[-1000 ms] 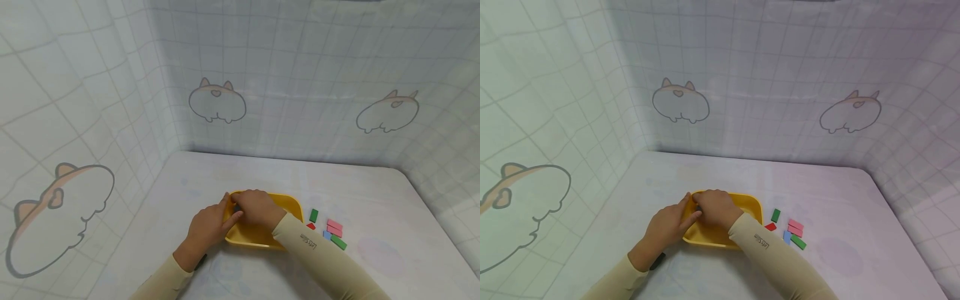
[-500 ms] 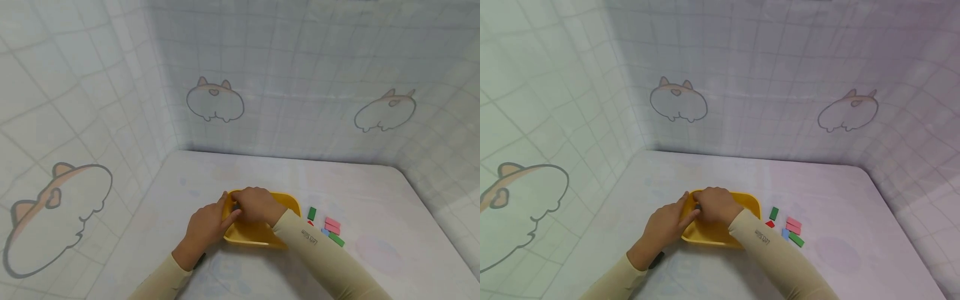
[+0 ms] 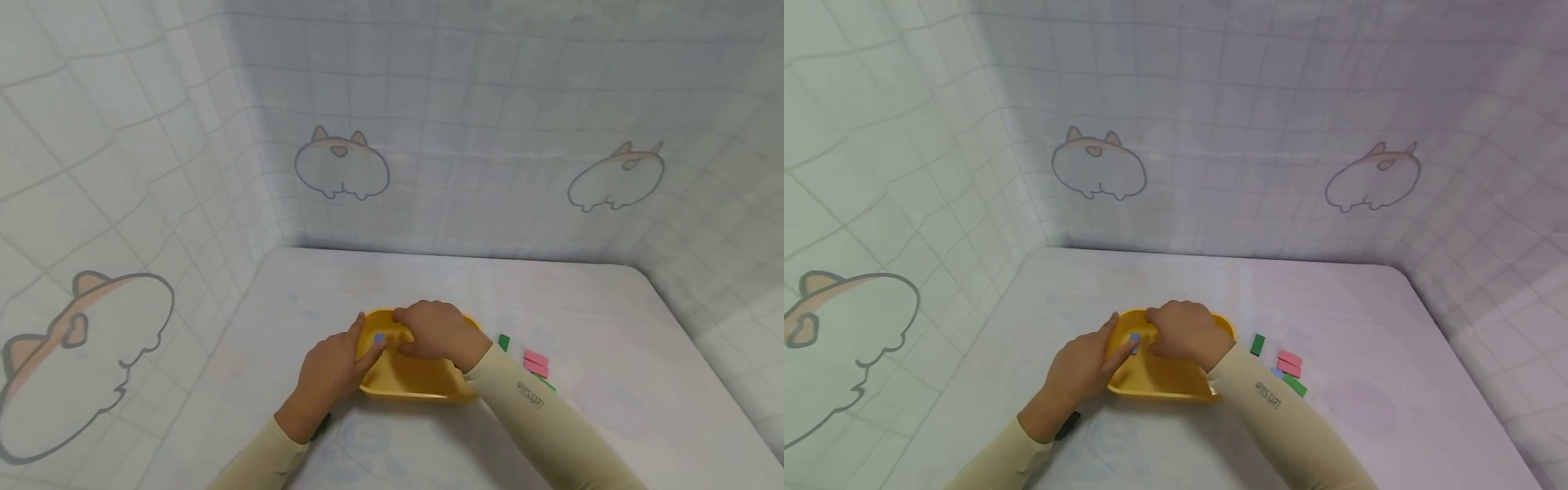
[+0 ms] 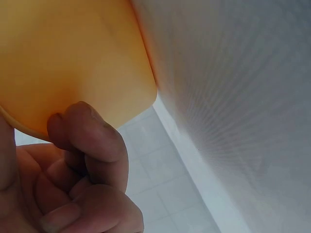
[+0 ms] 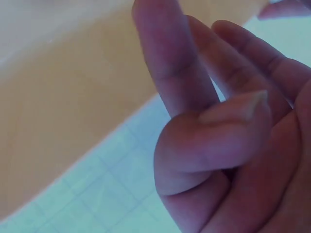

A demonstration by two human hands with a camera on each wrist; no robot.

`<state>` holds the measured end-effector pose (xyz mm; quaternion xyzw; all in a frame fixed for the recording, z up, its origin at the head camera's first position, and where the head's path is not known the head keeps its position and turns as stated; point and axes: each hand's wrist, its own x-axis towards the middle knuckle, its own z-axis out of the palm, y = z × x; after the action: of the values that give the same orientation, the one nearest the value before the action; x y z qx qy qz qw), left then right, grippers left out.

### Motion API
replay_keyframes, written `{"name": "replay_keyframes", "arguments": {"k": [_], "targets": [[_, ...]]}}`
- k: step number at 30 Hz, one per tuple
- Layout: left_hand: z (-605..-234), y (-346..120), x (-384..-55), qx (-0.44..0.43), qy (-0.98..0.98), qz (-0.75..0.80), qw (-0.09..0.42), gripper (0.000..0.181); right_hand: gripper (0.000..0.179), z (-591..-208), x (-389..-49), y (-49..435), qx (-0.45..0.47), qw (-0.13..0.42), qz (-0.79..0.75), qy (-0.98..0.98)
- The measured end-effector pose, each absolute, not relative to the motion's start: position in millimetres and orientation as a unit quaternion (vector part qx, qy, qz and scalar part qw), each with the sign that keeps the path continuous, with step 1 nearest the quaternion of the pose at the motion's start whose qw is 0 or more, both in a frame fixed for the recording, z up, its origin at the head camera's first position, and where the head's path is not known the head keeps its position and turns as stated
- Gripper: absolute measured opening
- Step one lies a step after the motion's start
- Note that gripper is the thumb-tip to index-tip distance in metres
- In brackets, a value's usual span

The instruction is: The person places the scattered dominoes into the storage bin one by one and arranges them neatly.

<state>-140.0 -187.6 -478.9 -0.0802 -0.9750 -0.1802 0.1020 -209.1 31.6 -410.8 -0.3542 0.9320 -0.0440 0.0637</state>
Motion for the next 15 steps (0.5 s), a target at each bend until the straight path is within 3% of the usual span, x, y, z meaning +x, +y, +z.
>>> {"name": "replay_keyframes", "arguments": {"k": [15], "targets": [[-478, -184, -139, -0.068, -0.975, -0.194, 0.08, 0.088, 0.043, -395, -189, 101, -0.322, -0.045, -0.16, 0.932]]}}
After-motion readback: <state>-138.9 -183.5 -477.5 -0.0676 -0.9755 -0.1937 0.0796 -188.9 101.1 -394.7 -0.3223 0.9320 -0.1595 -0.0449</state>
